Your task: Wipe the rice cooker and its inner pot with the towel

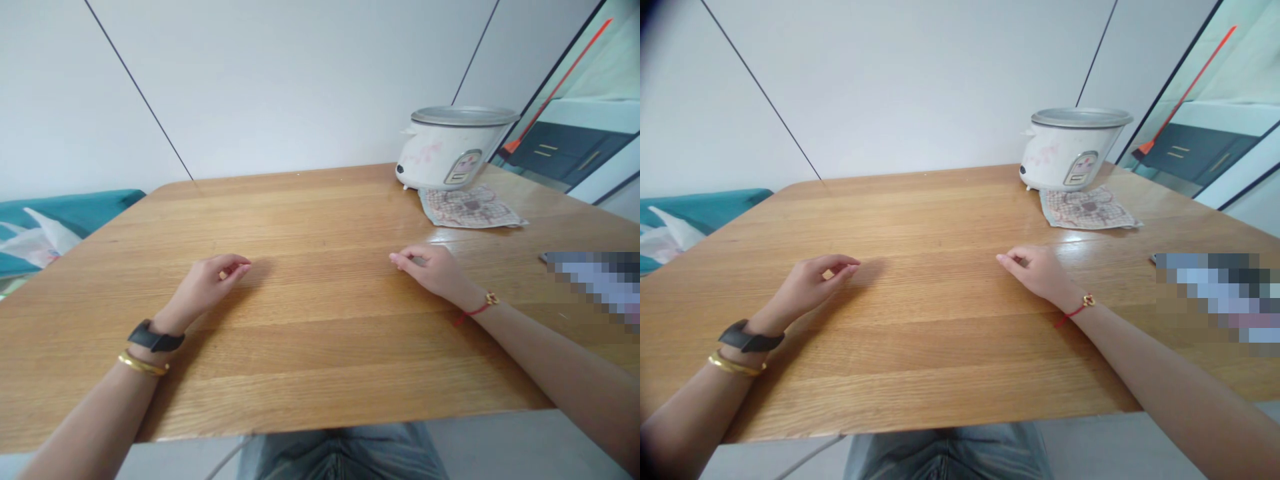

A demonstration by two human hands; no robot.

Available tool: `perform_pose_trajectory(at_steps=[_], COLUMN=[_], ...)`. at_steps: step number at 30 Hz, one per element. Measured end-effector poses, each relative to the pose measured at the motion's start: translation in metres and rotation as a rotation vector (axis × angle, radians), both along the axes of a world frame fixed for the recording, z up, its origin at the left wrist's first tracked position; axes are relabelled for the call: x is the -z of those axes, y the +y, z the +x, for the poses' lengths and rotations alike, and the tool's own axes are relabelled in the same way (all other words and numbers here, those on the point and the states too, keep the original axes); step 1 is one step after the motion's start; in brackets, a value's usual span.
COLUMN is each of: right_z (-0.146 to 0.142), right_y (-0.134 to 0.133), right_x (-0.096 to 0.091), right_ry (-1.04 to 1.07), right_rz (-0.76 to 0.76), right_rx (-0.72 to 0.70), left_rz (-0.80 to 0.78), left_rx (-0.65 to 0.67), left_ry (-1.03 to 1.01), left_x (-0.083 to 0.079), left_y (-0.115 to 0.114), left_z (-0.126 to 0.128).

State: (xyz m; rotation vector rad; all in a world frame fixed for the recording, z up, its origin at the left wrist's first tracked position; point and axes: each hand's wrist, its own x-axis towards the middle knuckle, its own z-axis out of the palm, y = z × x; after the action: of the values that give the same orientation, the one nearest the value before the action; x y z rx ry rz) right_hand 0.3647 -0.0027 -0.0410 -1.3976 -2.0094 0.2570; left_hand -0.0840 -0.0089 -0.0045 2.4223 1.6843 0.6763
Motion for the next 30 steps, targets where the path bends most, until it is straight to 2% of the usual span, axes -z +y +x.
perform_pose_trajectory(at_steps=[30], right_z=[-0.0011], right_y=[-0.0002], right_x=[-0.0005], right_ry=[0.007], right_rz=[0.003], right_rx=[0.005], left_rz=[0.012], left_rx=[0.073], left_ry=[-0.028], left_x=[-0.0001], left_y=[-0.0001], left_z=[0.0004])
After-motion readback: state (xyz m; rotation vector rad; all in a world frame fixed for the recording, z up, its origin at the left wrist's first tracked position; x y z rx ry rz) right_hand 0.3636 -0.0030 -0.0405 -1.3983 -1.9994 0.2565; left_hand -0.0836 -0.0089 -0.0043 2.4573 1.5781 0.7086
